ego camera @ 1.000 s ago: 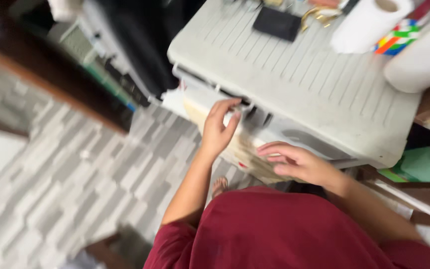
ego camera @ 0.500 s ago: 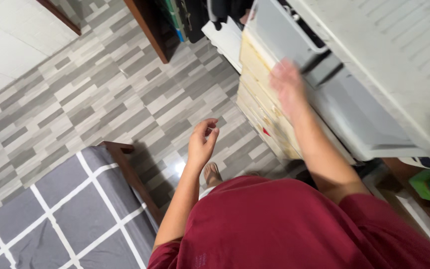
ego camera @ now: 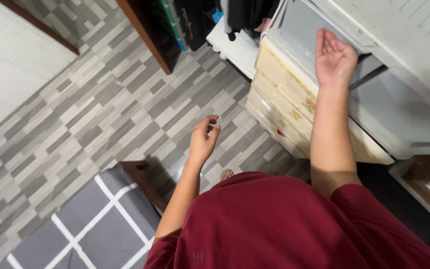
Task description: The person sweeps the floor in a hallway and bedroom using a broom and a dustpan, then puts away a storage lid and organizes items in a dresser drawer.
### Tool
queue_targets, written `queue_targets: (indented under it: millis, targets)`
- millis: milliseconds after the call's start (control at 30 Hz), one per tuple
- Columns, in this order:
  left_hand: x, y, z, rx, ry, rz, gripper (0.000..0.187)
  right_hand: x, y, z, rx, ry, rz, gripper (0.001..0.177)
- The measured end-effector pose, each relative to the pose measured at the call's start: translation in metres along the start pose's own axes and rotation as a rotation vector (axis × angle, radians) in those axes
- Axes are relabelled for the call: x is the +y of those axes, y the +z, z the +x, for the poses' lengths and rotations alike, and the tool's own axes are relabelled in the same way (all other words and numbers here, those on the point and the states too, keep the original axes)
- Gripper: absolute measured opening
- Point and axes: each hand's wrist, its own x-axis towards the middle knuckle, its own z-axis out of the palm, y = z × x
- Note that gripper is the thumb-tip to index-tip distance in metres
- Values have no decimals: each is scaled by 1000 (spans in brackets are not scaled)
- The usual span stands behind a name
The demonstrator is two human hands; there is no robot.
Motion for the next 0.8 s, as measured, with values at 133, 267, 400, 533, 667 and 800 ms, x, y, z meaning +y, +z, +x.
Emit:
queue_targets:
  millis: [133,267,400,533,667,800]
  targets:
    - [-9,10,26,-112,73,-77,33,8,16,-20,69,-40,-82,45]
    - [14,53,70,-273,201,-116,36,16,3,-21,109,-121,-218,61]
    - [48,110,122,-295,428,-88,59,35,3,-45,92,-138,-308,61]
    - [60,162,198,-20,508,-290,80,63,25,-115,163,6,-459,60]
    - [58,166,255,8,323,-690,83,48,53,-139,88,217,-399,67]
    - [46,171,302,-350,-26,-1074,67,41,58,-131,78,219,-417,67]
